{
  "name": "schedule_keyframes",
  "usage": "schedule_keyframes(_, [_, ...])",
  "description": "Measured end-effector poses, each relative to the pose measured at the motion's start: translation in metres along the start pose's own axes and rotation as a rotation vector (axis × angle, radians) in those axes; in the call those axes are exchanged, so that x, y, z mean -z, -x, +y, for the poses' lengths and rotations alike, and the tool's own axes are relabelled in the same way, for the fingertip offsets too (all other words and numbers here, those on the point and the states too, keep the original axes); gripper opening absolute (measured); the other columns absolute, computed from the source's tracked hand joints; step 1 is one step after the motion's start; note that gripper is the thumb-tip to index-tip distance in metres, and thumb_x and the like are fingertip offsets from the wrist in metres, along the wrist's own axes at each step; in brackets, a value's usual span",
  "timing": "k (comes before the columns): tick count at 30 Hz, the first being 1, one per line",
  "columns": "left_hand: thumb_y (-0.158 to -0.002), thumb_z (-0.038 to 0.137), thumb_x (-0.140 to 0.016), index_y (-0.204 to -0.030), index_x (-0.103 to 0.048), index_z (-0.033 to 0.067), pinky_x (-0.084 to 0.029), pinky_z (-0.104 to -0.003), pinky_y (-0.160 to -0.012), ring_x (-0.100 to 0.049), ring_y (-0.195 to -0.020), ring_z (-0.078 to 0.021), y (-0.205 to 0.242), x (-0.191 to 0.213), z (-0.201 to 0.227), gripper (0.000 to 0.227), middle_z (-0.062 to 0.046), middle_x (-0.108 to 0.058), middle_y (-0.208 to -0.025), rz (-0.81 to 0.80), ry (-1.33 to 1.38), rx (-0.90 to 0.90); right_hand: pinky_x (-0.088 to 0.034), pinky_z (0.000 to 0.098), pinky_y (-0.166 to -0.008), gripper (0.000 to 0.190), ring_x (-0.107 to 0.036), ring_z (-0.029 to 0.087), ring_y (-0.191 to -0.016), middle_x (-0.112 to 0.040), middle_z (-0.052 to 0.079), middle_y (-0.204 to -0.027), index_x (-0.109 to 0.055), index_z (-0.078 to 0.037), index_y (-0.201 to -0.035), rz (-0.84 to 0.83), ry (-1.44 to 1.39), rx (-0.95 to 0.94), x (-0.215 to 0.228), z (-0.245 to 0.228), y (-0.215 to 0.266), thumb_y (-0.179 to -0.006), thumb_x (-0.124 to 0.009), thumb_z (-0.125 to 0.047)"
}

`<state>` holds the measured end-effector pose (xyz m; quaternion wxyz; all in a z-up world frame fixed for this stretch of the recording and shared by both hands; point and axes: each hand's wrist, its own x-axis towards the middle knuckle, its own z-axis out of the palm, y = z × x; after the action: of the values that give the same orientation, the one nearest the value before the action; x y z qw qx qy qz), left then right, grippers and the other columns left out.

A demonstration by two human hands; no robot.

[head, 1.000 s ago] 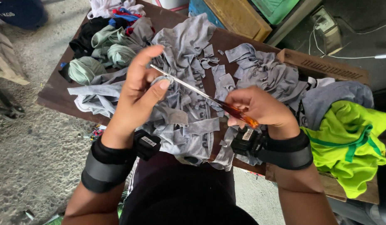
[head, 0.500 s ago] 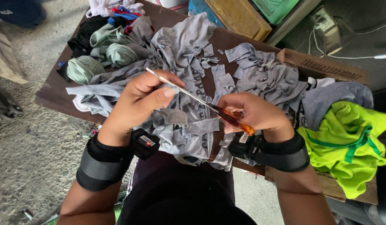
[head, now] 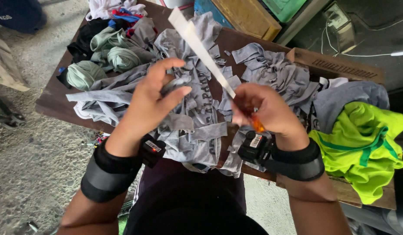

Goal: The person cuts strips from a piece of grey fabric by aligning the fabric edges, then holding the fabric with one hand and cutting it with scissors in the other, repeating the process several times. The fabric is straightened by hand between cuts.

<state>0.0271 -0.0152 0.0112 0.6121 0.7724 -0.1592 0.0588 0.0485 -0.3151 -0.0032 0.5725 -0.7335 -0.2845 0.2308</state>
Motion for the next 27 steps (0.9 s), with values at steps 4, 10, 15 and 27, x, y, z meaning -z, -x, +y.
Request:
schedule_keyframes(4, [-0.094,0.014,-0.068,-0.124,-0.053,-0.0002,-0.051,-0.031,-0.073,-0.06,-0.081,-0.0194,-0.007,-0.019,-0.028,0.037,-0.01,-0.058,-0.1,-0.069,-0.112,-0.308,-0.052,0.0232,-0.07,0.032,-0.063,0.005,-0.081,-0.065,-0.005,-0.09,-0.065,-0.008,-0.106,0.299,-0.226,-0.016,-0.006,0.0,-0.003,-0.081,-0.084,-0.011])
schedule_keyframes(10, [-0.098,0.023,-0.067,-0.102,-0.064,0.0011,-0.05,-0.036,-0.066,-0.065,-0.073,-0.0256,-0.016,-0.047,-0.028,0.023,-0.014,-0.064,-0.084,-0.296,-0.129,-0.221,-0.051,0.0253,-0.083,0.037,-0.061,0.009,-0.09,-0.064,-0.001,-0.098,-0.06,-0.005,-0.112,0.314,-0.081,0.142,-0.006,0.004,-0.005,-0.086,-0.085,0.001])
schedule_keyframes(15, [-0.101,0.03,-0.061,-0.085,-0.07,0.0013,-0.046,-0.037,-0.056,-0.06,-0.059,-0.0223,-0.02,-0.062,-0.029,0.034,-0.013,-0.061,-0.066,-0.375,-0.099,-0.06,-0.055,0.0306,-0.097,0.036,-0.064,0.013,-0.108,-0.066,0.005,-0.116,-0.053,-0.006,-0.113,0.232,0.066,0.278,-0.007,-0.008,-0.004,-0.09,-0.08,0.0])
schedule_keyframes(27, [-0.104,0.019,-0.06,-0.121,-0.064,0.0016,-0.051,-0.028,-0.074,-0.058,-0.081,-0.0104,-0.011,-0.054,-0.007,0.025,-0.004,-0.066,-0.092,-0.366,0.057,-0.198,-0.048,0.0215,-0.077,0.03,-0.057,0.005,-0.085,-0.063,-0.002,-0.096,-0.056,-0.006,-0.107,0.293,0.003,0.206,-0.004,0.005,-0.004,-0.093,-0.081,0.004])
